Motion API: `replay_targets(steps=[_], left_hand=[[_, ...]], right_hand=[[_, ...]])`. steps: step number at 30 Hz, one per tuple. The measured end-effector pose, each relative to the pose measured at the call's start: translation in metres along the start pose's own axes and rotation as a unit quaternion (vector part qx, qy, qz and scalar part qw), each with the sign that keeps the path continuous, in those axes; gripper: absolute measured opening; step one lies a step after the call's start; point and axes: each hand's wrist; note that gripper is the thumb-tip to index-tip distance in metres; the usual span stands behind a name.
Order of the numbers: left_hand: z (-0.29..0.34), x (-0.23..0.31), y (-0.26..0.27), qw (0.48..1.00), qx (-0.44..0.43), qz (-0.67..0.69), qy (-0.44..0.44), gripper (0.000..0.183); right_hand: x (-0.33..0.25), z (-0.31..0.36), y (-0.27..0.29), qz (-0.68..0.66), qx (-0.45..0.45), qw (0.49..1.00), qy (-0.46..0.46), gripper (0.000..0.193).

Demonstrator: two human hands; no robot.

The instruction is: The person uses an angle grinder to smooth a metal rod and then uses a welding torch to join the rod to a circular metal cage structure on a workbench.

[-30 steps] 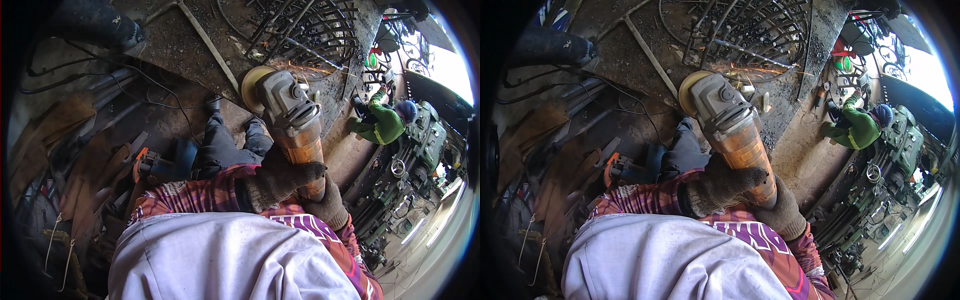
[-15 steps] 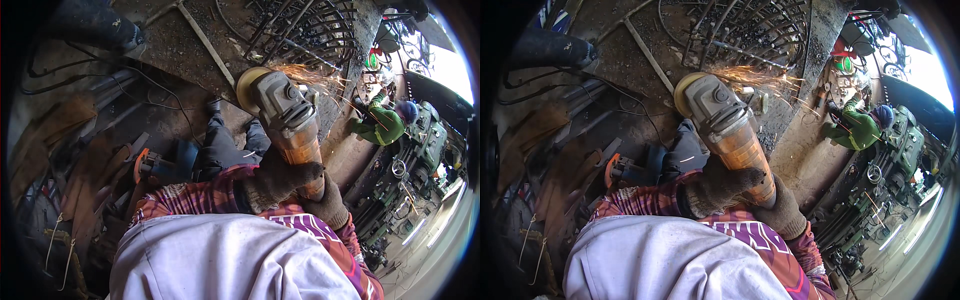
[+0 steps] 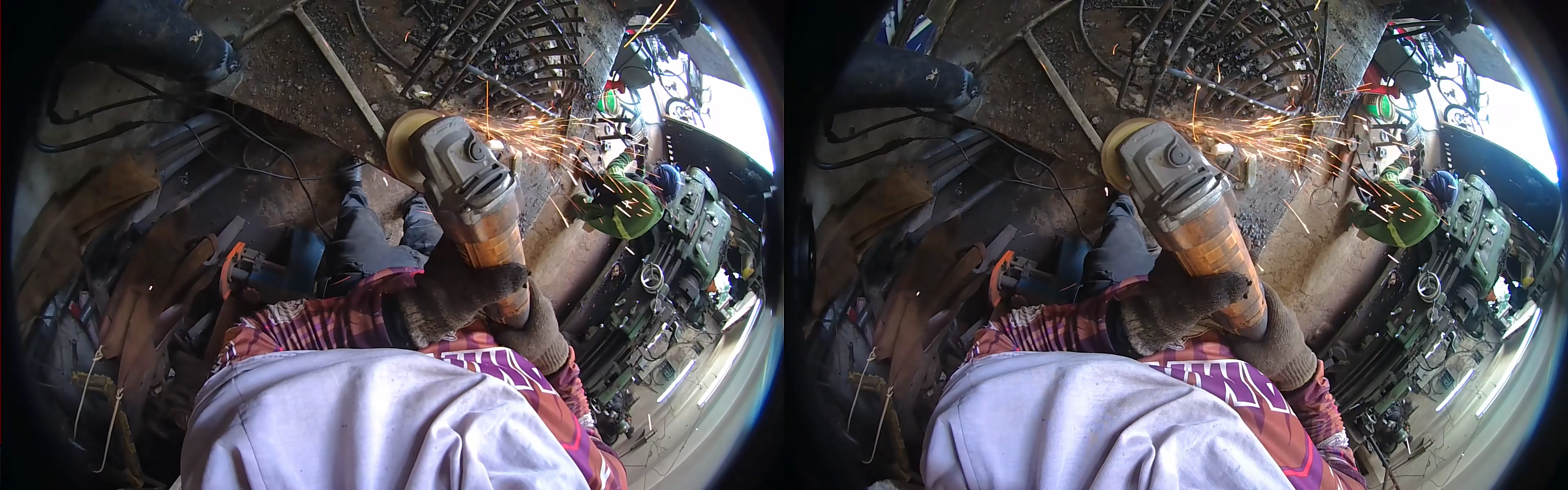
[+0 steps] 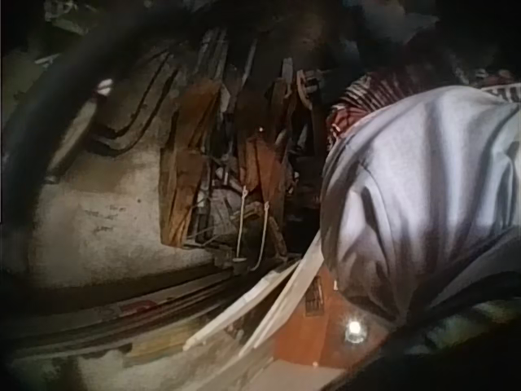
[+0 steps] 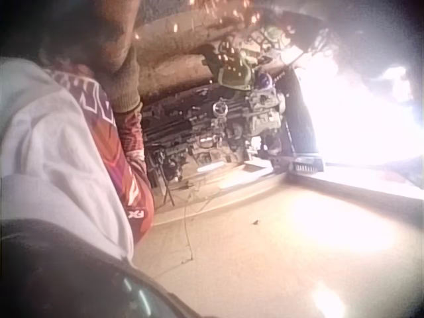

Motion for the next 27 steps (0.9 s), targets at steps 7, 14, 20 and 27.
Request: replay_targets(steps=[7,14,20,27], left_hand=[[0.003,0.002,-0.001,0.999,0.016,0.024,0.032,0.055],[0.000,-0.009,0.002,0.999,0.012,-0.034,0.000,0.055],[-0.002,-0.015,0.005,1.000,0.001,-0.002,-0.003,0.055],[-0.001,-0.002,0.001,1.000,-0.001,-0.025,0.012,0.052]], right_hand=[[-0.002,0.001,0.000,0.009,0.004,1.000,0.003,0.077],[0.021,0.007,-0.004,-0.078,0.008,0.997,-0.024,0.077],[0.013,0.004,-0.003,-0.061,0.008,0.997,-0.038,0.075],[-0.001,0.000,0.003,-0.004,0.005,1.000,-0.010,0.077]])
Point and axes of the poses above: each hand's wrist, its own z-axis away from the middle knuckle, its own y-axis out of the back of the hand, x = y × z, and after that the axes turned 13 degrees about x, right-handed
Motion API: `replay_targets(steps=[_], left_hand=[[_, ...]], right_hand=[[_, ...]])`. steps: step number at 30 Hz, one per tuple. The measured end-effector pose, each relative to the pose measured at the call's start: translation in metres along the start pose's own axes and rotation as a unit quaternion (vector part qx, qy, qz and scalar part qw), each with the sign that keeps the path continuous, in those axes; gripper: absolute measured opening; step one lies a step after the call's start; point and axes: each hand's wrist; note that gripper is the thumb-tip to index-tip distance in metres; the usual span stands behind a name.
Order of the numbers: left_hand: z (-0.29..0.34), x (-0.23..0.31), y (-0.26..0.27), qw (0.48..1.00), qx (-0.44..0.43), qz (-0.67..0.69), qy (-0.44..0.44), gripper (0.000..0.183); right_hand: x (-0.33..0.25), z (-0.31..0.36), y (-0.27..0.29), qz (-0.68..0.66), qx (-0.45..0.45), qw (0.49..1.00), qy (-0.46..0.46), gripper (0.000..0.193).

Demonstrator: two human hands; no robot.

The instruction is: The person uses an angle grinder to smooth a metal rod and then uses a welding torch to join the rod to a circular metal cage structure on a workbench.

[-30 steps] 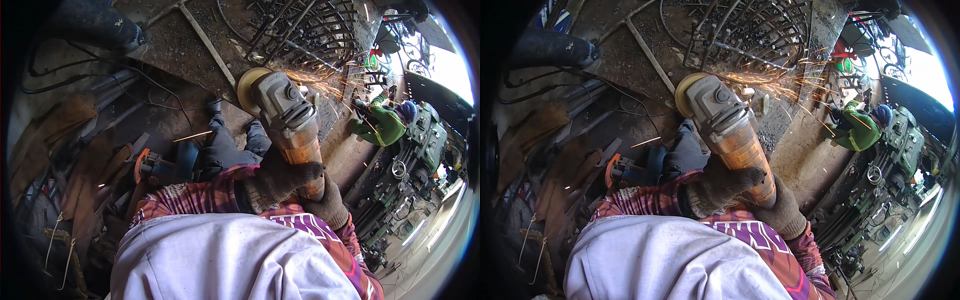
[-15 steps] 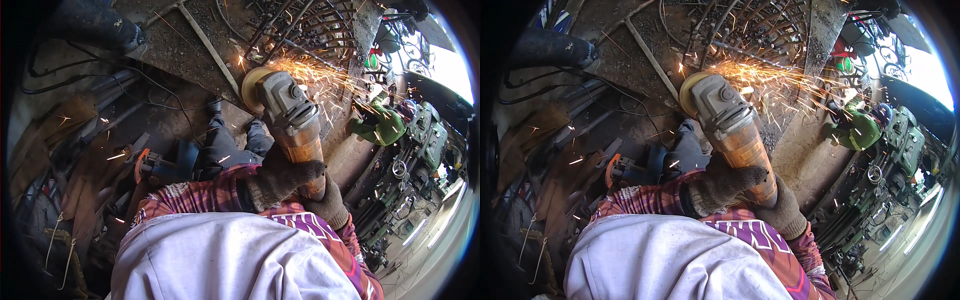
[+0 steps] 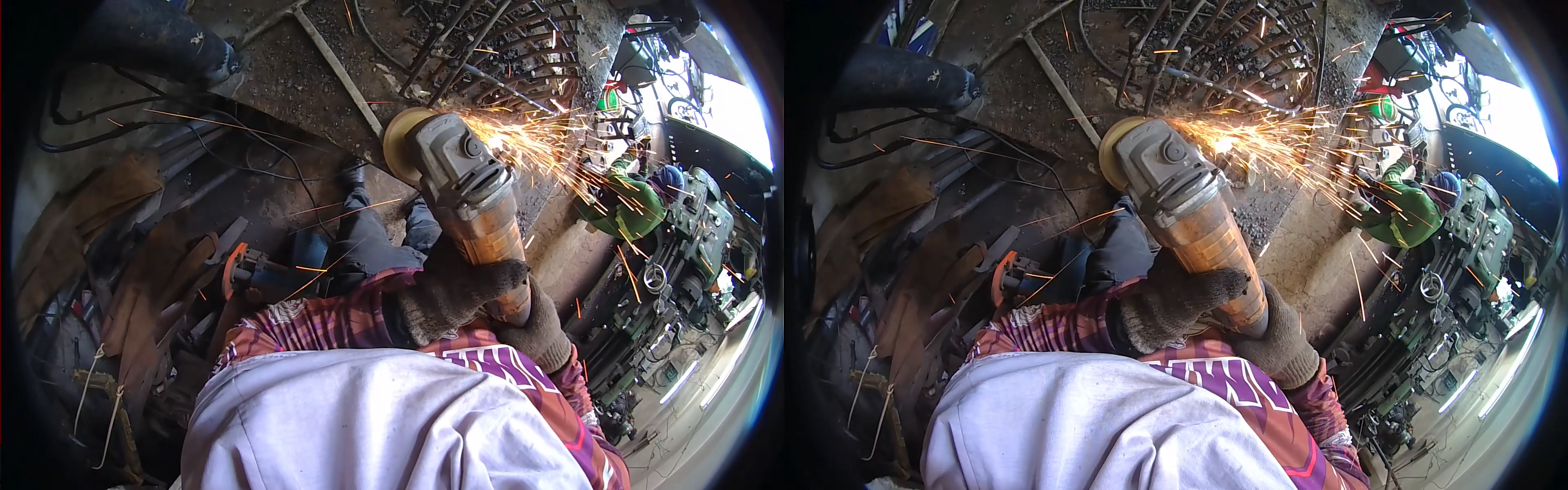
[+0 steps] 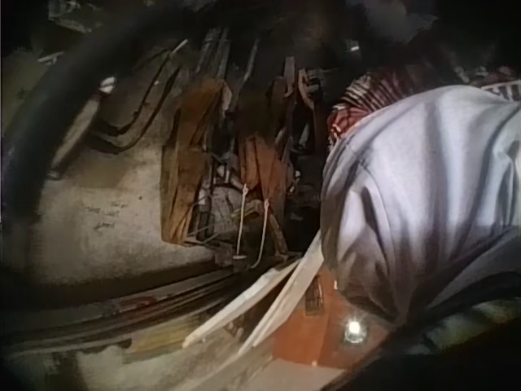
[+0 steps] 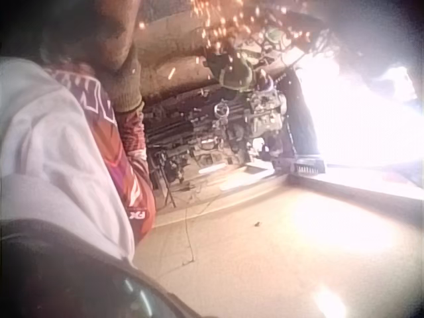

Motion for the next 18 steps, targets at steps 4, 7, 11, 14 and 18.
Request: replay_targets(steps=[4,7,11,14,18], left_hand=[[0.002,0.008,0.000,1.000,-0.003,-0.024,0.007,0.051],[0.000,0.000,0.000,0.999,0.001,0.005,-0.035,0.050],[0.000,-0.003,0.002,0.999,-0.018,0.045,-0.010,0.049],[0.001,0.003,0.001,0.999,-0.013,0.035,0.016,0.049],[0.002,0.006,0.004,0.999,-0.005,-0.023,-0.036,0.049]], right_hand=[[0.002,-0.001,0.001,0.021,0.004,1.000,0.010,0.078],[-0.002,0.000,-0.002,0.013,0.007,1.000,0.001,0.077],[0.002,0.004,-0.008,-0.036,0.019,0.999,-0.009,0.076],[0.005,0.003,-0.005,-0.018,0.010,1.000,-0.012,0.077],[0.002,0.001,-0.006,0.006,0.003,1.000,0.015,0.079]])
Point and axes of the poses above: each hand's wrist, its own z-axis away from the middle knuckle, its own y-axis out of the back of the hand, x = y × z, and after that the axes turned 13 degrees about x, right-handed
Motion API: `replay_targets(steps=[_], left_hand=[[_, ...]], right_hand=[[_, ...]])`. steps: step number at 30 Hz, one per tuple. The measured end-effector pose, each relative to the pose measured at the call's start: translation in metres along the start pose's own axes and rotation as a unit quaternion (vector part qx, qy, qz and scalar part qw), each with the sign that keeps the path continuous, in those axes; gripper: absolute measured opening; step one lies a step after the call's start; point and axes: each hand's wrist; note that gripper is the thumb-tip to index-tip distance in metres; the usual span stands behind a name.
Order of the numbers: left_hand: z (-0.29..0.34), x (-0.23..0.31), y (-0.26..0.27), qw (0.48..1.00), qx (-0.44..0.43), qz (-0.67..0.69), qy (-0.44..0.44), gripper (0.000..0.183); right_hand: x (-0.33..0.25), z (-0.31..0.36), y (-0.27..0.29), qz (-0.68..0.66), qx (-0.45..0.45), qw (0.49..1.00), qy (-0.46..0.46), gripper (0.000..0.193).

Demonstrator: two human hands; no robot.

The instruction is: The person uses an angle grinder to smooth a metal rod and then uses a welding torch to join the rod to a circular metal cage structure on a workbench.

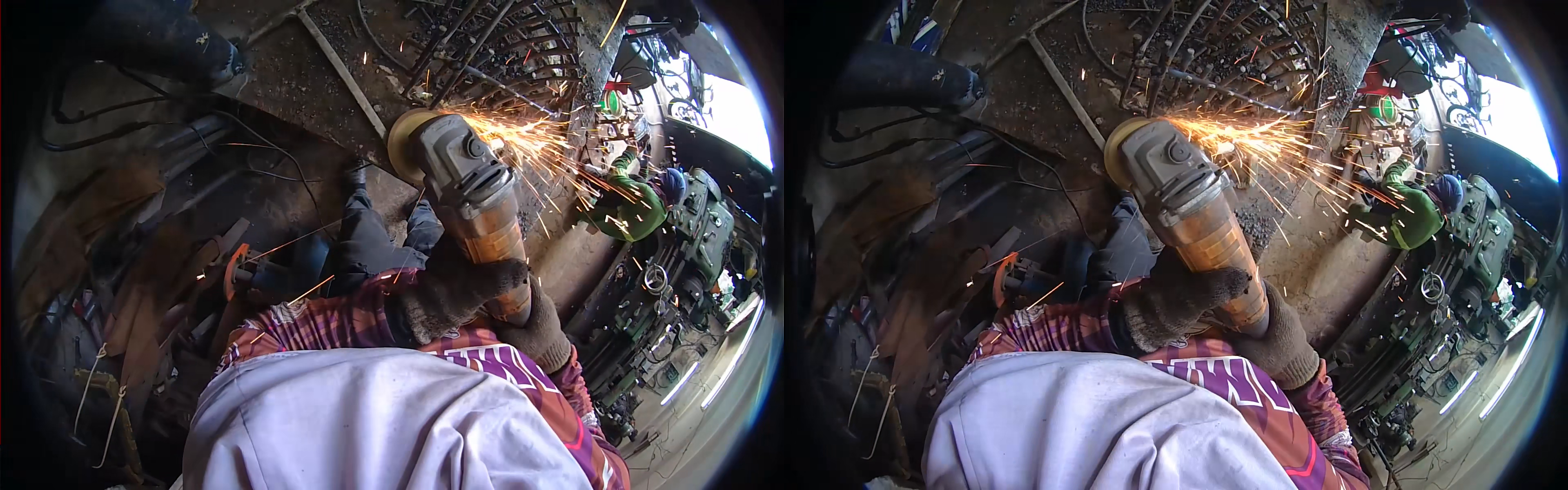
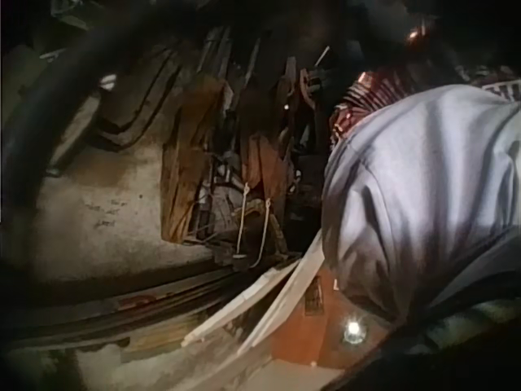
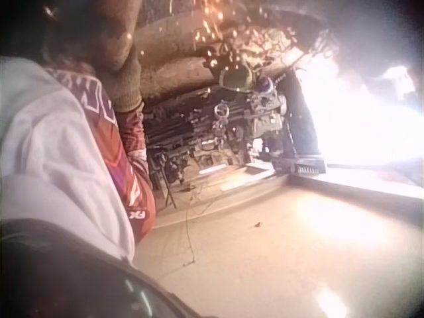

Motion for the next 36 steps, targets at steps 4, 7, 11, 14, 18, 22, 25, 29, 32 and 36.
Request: replay_targets(steps=[4,7,11,14,18,22,25,29,32,36], left_hand=[[0.000,-0.004,-0.002,0.999,0.011,0.032,0.006,0.049],[0.000,-0.004,-0.001,1.000,0.021,0.000,-0.004,0.050],[0.000,-0.005,-0.002,0.999,0.011,0.046,-0.001,0.051],[-0.006,-0.007,0.000,0.999,-0.018,0.033,0.008,0.049],[-0.003,-0.012,0.001,0.999,-0.013,0.002,0.031,0.050],[-0.005,-0.010,0.003,0.999,-0.025,-0.025,0.028,0.052],[-0.002,-0.006,0.001,0.999,0.006,-0.033,-0.007,0.053],[0.000,-0.001,0.000,0.999,0.003,0.019,0.037,0.055],[0.000,0.001,-0.001,0.998,0.004,0.035,0.050,0.053],[0.000,0.004,-0.002,0.999,0.003,0.017,0.036,0.051]], right_hand=[[0.003,0.001,-0.001,0.014,0.014,1.000,-0.010,0.080],[0.010,-0.001,-0.005,-0.032,0.012,0.999,-0.008,0.079],[-0.004,0.001,0.000,-0.004,0.008,1.000,0.006,0.076],[0.005,0.002,-0.002,-0.017,0.002,1.000,0.002,0.077],[0.019,0.005,-0.004,-0.093,0.013,0.995,-0.017,0.078],[0.007,0.003,0.000,-0.047,0.005,0.999,0.013,0.078],[0.005,0.002,-0.001,-0.102,-0.012,0.995,-0.015,0.078],[0.006,0.000,-0.001,0.006,0.014,1.000,-0.012,0.077],[0.004,-0.001,0.000,-0.001,0.010,1.000,0.030,0.075],[0.012,0.000,-0.002,-0.044,0.019,0.999,0.012,0.077]])
Point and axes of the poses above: each hand's wrist, its own z-axis away from the middle knuckle, its own y-axis out of the back of the hand, x = y × z, and after that the axes turned 13 degrees about x, right-handed
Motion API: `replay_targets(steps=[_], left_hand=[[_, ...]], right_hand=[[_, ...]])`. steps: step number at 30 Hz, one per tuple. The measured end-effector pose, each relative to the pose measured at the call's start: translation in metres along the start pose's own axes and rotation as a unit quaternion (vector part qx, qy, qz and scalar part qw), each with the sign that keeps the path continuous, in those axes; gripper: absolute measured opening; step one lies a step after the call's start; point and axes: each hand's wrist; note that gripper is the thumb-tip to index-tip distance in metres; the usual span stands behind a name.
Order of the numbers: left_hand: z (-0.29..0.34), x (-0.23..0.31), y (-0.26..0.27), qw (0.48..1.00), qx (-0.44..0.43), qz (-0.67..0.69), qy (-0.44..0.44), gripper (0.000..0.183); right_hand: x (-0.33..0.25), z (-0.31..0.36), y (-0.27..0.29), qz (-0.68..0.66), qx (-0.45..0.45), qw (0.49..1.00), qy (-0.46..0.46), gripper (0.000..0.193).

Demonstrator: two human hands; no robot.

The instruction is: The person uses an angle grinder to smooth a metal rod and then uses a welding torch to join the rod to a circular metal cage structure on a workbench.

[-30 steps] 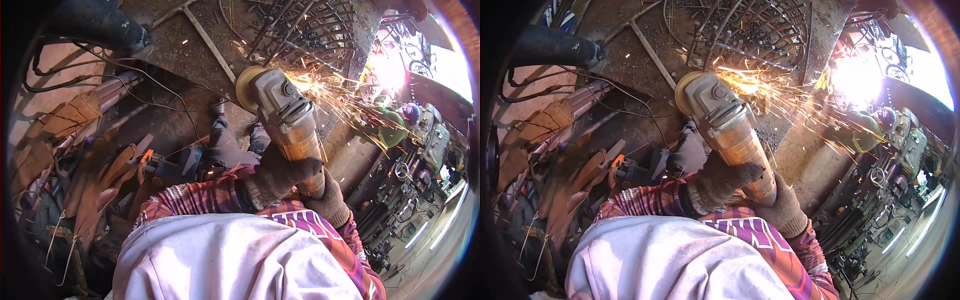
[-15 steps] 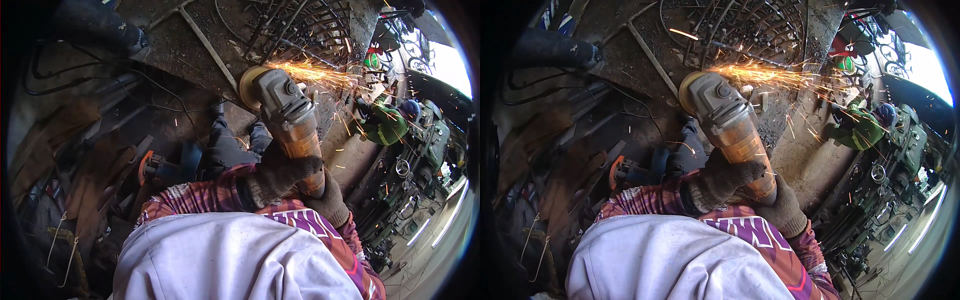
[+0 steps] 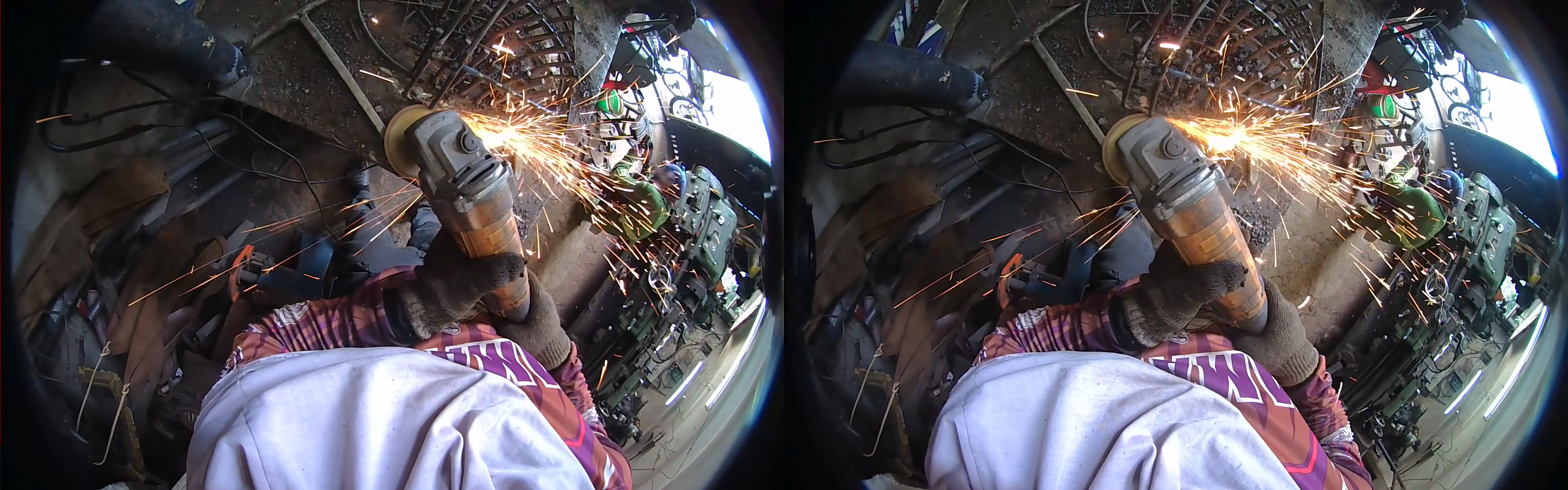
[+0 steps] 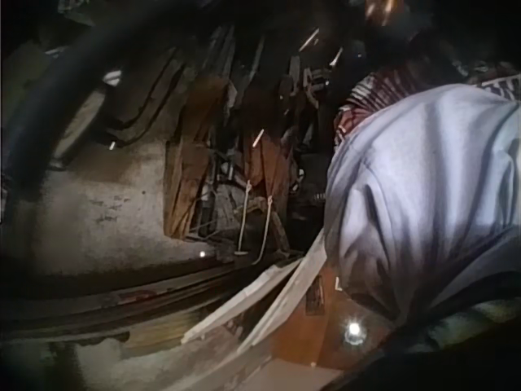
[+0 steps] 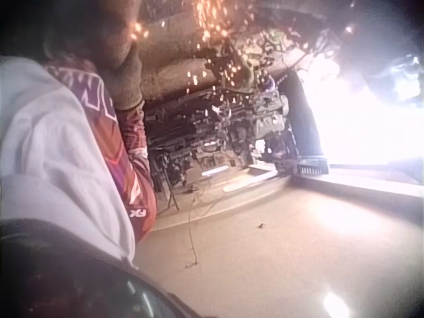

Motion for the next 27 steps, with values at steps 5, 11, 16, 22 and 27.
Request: replay_targets(steps=[5,11,16,22,27], left_hand=[[-0.002,0.001,-0.001,1.000,-0.009,-0.008,-0.023,0.049],[-0.002,0.001,-0.005,1.000,-0.011,0.006,0.021,0.048],[-0.005,-0.015,0.003,0.993,-0.042,-0.074,-0.082,0.049],[-0.004,-0.002,-0.005,1.000,-0.008,0.010,-0.005,0.053],[-0.010,-0.010,-0.004,0.999,0.008,-0.025,-0.028,0.052]], right_hand=[[-0.004,0.000,0.001,0.031,0.011,0.999,-0.002,0.079],[-0.004,0.001,0.004,0.041,0.002,0.999,0.003,0.080],[-0.001,0.001,0.004,0.043,0.006,0.999,0.009,0.079],[-0.003,0.000,0.003,0.025,0.003,1.000,0.010,0.080],[-0.002,-0.001,0.003,0.018,0.004,1.000,0.011,0.078]])
Point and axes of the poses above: each hand's wrist, its own z-axis away from the middle knuckle, its own y-axis out of the back of the hand, x = y × z, and after that the axes turned 13 degrees about x, right-handed
